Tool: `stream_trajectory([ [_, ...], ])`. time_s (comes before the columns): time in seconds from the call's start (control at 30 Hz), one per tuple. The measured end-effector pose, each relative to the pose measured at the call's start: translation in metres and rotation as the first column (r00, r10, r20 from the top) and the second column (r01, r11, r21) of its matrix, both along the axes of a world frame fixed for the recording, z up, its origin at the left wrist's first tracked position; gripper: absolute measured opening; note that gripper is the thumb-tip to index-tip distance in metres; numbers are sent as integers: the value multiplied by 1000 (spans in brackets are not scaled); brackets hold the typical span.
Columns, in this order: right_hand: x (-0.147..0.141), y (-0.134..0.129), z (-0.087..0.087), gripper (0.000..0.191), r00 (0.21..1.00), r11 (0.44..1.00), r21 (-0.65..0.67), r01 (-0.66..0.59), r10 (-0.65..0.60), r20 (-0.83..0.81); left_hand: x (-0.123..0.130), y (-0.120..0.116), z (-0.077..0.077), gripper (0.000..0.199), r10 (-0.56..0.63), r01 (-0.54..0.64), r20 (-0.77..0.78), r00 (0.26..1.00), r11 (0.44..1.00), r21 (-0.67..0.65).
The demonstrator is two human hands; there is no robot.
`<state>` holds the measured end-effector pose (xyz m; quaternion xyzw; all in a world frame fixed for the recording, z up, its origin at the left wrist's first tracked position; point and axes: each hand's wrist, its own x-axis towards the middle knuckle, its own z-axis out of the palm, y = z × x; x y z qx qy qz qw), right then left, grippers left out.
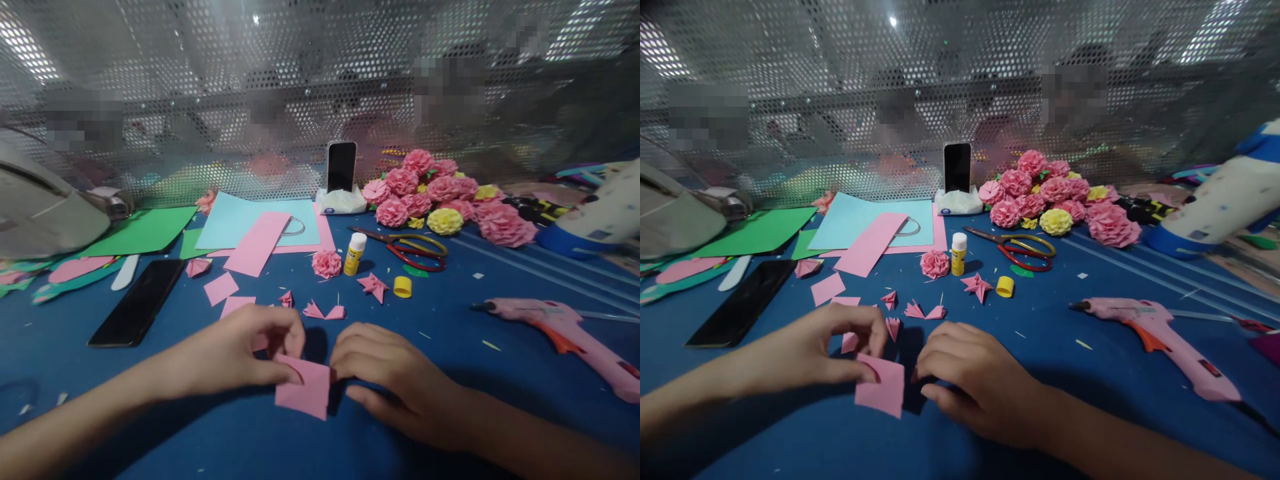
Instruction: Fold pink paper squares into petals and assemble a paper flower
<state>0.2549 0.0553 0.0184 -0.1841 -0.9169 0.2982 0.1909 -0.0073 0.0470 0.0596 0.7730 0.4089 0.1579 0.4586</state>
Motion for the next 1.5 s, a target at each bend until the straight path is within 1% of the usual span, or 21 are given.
stream_trajectory([
  [0.1, 0, 1, -4, 21, 998, 999, -9, 53, -53, -25, 21, -6, -12, 10, 3, -3, 26, 1000, 1000, 11],
  [0.17, 0, 1, -9, 14, 996, 996, 35, 84, -84, -21, 27, -6, -18, 11, 22, -23, 43, 999, 999, 29],
  [0.3, 0, 1, -17, 10, 988, 983, 116, 142, -148, 47, 27, -3, -28, 12, 59, -61, 43, 997, 997, 49],
  [0.47, -3, 2, -17, 20, 971, 965, 149, 215, -227, 73, 21, -6, -37, 8, 107, -104, -29, 994, 990, 94],
  [0.57, -4, 0, -14, 17, 971, 970, 137, 201, -215, 102, 19, -9, -40, 6, 107, -99, -66, 992, 989, 107],
  [0.67, -6, -4, -9, 12, 973, 983, 78, 167, -177, 148, 20, -16, -42, 11, 82, -70, -100, 992, 991, 117],
  [0.73, -8, -6, -7, 10, 974, 988, 25, 154, -156, 161, 21, -20, -44, 15, 89, -65, -131, 987, 983, 174],
  [0.8, -10, -6, -8, 18, 978, 989, -6, 145, -142, 153, 20, -23, -45, 19, 90, -50, -152, 984, 967, 251],
  [0.87, -10, -5, -11, 29, 986, 992, 14, 123, -124, 115, 19, -25, -47, 18, 75, -21, -159, 984, 947, 320],
  [0.93, -8, -4, -14, 28, 994, 989, 114, 90, -97, 59, 16, -26, -50, 12, 54, 10, -162, 985, 928, 373],
  [1.0, -6, -3, -14, 20, 999, 963, 267, 35, -43, 23, 14, -28, -53, 4, 43, 48, -172, 984, 869, 493],
  [1.03, -6, -3, -12, 21, 1000, 939, 344, -2, -6, 22, 14, -29, -55, 5, 40, 71, -178, 983, 816, 574],
  [1.13, -5, -3, -5, 36, 994, 872, 479, -104, 76, 79, 14, -35, -60, 20, 29, 142, -200, 979, 605, 783],
  [1.17, -5, -3, -3, 41, 993, 863, 494, -109, 71, 96, 14, -36, -61, 26, 30, 141, -189, 982, 550, 823],
  [1.2, -4, -3, -1, 44, 991, 853, 508, -119, 74, 109, 15, -38, -61, 29, 31, 144, -187, 982, 518, 843],
  [1.27, -3, -1, 1, 47, 988, 849, 511, -136, 76, 136, 16, -40, -60, 30, 43, 127, -169, 985, 485, 865],
  [1.3, -3, -1, 1, 46, 987, 849, 510, -140, 80, 138, 16, -41, -59, 28, 41, 143, -189, 981, 500, 854],
  [1.33, -2, 0, 0, 45, 989, 852, 506, -134, 80, 127, 15, -41, -58, 29, 42, 141, -186, 982, 494, 858],
  [1.37, -2, 0, -2, 43, 991, 857, 501, -119, 75, 108, 14, -41, -58, 33, 74, 85, -135, 988, 463, 882],
  [1.4, -1, 0, -4, 41, 994, 864, 494, -101, 68, 84, 13, -41, -58, 33, 59, 128, -175, 983, 465, 876],
  [1.5, 0, 0, -8, 41, 997, 882, 465, -72, 61, 39, 10, -40, -61, 35, 35, 157, -197, 980, 471, 868],
])
